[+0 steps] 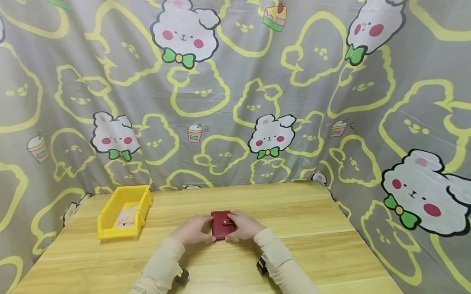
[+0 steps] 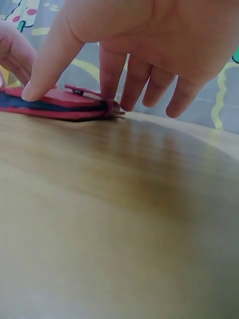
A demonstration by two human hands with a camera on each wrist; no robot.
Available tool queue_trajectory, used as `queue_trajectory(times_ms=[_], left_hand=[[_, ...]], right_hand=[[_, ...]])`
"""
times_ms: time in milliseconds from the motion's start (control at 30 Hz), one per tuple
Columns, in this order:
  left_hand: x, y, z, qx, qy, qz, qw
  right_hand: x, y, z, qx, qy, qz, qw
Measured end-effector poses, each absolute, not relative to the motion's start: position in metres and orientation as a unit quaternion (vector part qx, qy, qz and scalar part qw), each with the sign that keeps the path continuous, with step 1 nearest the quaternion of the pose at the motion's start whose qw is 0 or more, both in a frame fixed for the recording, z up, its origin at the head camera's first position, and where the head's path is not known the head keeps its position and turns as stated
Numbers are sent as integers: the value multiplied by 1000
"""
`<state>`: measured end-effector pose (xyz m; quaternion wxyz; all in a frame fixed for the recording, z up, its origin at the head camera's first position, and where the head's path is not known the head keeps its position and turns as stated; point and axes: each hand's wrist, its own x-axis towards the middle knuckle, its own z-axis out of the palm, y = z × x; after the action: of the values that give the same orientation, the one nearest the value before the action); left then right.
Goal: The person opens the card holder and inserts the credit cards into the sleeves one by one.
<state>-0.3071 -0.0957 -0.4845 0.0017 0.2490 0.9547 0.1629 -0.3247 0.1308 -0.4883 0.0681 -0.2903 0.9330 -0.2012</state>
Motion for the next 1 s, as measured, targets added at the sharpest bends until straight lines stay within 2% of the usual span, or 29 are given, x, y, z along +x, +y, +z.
queue_trajectory(times_ms=[100, 300, 400, 767, 1000], left_hand=[[-302, -92, -484, 254, 957, 140, -21], [-292, -86, -484, 274, 949, 140, -69], [-290, -85, -486, 274, 948, 141, -79], [-288, -86, -491, 260, 950, 161, -67], [-287, -88, -489, 255, 950, 167, -66]], right_hand=[[-325, 131, -487, -283, 933, -214, 51], [-329, 125, -482, -274, 930, -241, -40], [-332, 118, -482, -275, 930, -234, -61], [-341, 105, -489, -265, 932, -245, -28], [-342, 100, -490, -262, 936, -228, -47]])
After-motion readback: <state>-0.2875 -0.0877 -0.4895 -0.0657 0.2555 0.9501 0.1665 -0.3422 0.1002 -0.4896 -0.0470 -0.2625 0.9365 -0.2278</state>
